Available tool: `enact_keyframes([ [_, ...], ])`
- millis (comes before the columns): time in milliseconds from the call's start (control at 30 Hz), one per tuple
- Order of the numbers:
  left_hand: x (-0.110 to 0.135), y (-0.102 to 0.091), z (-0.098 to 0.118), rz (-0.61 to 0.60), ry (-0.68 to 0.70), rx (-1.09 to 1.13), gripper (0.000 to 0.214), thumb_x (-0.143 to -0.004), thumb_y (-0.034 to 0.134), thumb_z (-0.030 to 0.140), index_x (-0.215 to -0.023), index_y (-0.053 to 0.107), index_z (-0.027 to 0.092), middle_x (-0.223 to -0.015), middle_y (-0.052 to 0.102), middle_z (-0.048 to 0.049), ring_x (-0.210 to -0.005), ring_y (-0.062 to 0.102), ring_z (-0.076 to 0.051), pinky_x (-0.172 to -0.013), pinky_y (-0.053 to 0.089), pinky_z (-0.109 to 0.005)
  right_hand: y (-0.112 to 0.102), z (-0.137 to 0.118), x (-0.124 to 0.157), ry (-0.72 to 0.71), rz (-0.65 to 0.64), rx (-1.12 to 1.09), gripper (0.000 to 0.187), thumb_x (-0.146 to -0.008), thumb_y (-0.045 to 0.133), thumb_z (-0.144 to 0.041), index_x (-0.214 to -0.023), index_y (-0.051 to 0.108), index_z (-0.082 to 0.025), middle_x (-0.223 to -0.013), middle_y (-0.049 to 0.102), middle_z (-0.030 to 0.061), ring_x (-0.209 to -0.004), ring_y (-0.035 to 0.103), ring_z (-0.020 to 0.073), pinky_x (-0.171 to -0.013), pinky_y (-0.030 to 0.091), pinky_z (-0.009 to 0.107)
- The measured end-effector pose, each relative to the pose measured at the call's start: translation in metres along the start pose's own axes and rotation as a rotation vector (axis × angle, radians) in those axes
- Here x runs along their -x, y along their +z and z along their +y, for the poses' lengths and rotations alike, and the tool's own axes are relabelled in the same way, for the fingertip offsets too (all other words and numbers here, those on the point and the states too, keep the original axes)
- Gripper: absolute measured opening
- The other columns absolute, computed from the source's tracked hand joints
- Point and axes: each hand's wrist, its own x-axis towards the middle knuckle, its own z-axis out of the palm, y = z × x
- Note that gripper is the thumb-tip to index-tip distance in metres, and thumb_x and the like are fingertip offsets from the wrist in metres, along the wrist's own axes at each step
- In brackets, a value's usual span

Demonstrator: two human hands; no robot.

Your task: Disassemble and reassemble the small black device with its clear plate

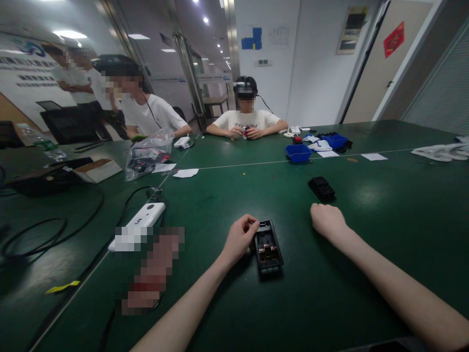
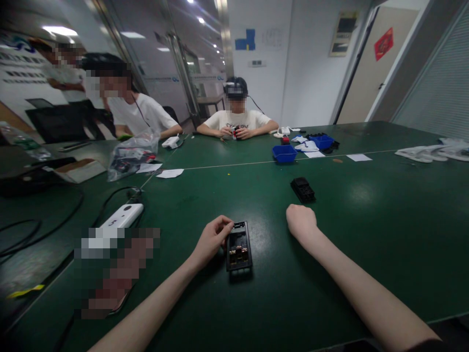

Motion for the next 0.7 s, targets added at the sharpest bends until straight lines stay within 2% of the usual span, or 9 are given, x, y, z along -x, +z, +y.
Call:
enact_keyframes([
  [133,0.0,0.001,0.001,0.014,-0.008,-0.003,0.026,-0.078,0.054,0.041,-0.078,0.056,0.015,-0.063,0.055,0.0014,-0.048,0.049,-0.009,-0.043,0.039,-0.019,0.001,-0.026,0.011,-0.227,0.1,-0.06,0.022,-0.082,0.046,-0.012,-0.098,0.06,-0.009,-0.087,0.067,0.0208,-0.081,0.066,0.0307,-0.066,0.048,0.036],
  [300,0.0,0.001,0.001,0.018,0.007,-0.013,0.026,-0.078,0.054,0.04,-0.078,0.056,0.015,-0.062,0.055,0.0017,-0.047,0.048,-0.008,-0.043,0.038,-0.019,0.001,-0.032,0.011,-0.402,0.15,-0.332,0.027,-0.084,0.044,-0.018,-0.107,0.058,-0.015,-0.077,0.067,0.0104,-0.072,0.063,0.0213,-0.066,0.045,0.031],
  [367,0.0,0.002,0.001,0.014,0.006,-0.01,0.025,-0.079,0.054,0.04,-0.078,0.056,0.015,-0.061,0.055,0.002,-0.045,0.048,-0.008,-0.042,0.038,-0.019,0.0,-0.03,0.007,-0.422,0.142,-0.566,0.032,-0.085,0.041,-0.019,-0.113,0.056,-0.015,-0.074,0.067,0.0063,-0.063,0.061,0.0166,-0.063,0.045,0.03],
  [467,-0.001,0.002,0.0,0.018,0.001,0.001,0.025,-0.078,0.054,0.04,-0.078,0.055,0.015,-0.059,0.054,0.0028,-0.044,0.047,-0.008,-0.042,0.037,-0.019,0.0,-0.031,0.002,-0.379,0.057,-1.068,0.03,-0.086,0.04,-0.022,-0.113,0.053,-0.016,-0.076,0.066,0.0031,-0.053,0.057,0.0116,-0.055,0.047,0.027],
  [567,-0.001,0.003,-0.002,0.031,0.007,-0.004,0.024,-0.078,0.055,0.04,-0.076,0.056,0.016,-0.055,0.052,0.0036,-0.043,0.046,-0.008,-0.042,0.035,-0.019,0.001,-0.039,0.003,-0.343,-0.06,-1.543,0.03,-0.082,0.05,-0.027,-0.111,0.048,-0.017,-0.082,0.066,0.0035,-0.061,0.06,0.0117,-0.056,0.05,0.027],
  [633,-0.002,0.003,-0.003,0.031,0.012,-0.012,0.024,-0.077,0.055,0.04,-0.075,0.056,0.016,-0.054,0.051,0.0039,-0.044,0.046,-0.009,-0.043,0.035,-0.019,0.003,-0.048,0.008,-0.359,-0.107,-1.734,0.037,-0.077,0.06,-0.026,-0.11,0.045,-0.02,-0.086,0.065,0.003,-0.068,0.062,0.0119,-0.061,0.052,0.028],
  [700,-0.002,0.003,-0.003,0.029,0.023,-0.016,0.025,-0.078,0.054,0.041,-0.075,0.056,0.016,-0.053,0.051,0.0041,-0.044,0.046,-0.009,-0.043,0.035,-0.019,0.004,-0.058,0.015,-0.385,-0.137,-1.817,0.044,-0.072,0.067,-0.024,-0.11,0.044,-0.022,-0.088,0.064,0.0017,-0.072,0.062,0.0121,-0.066,0.053,0.029],
])
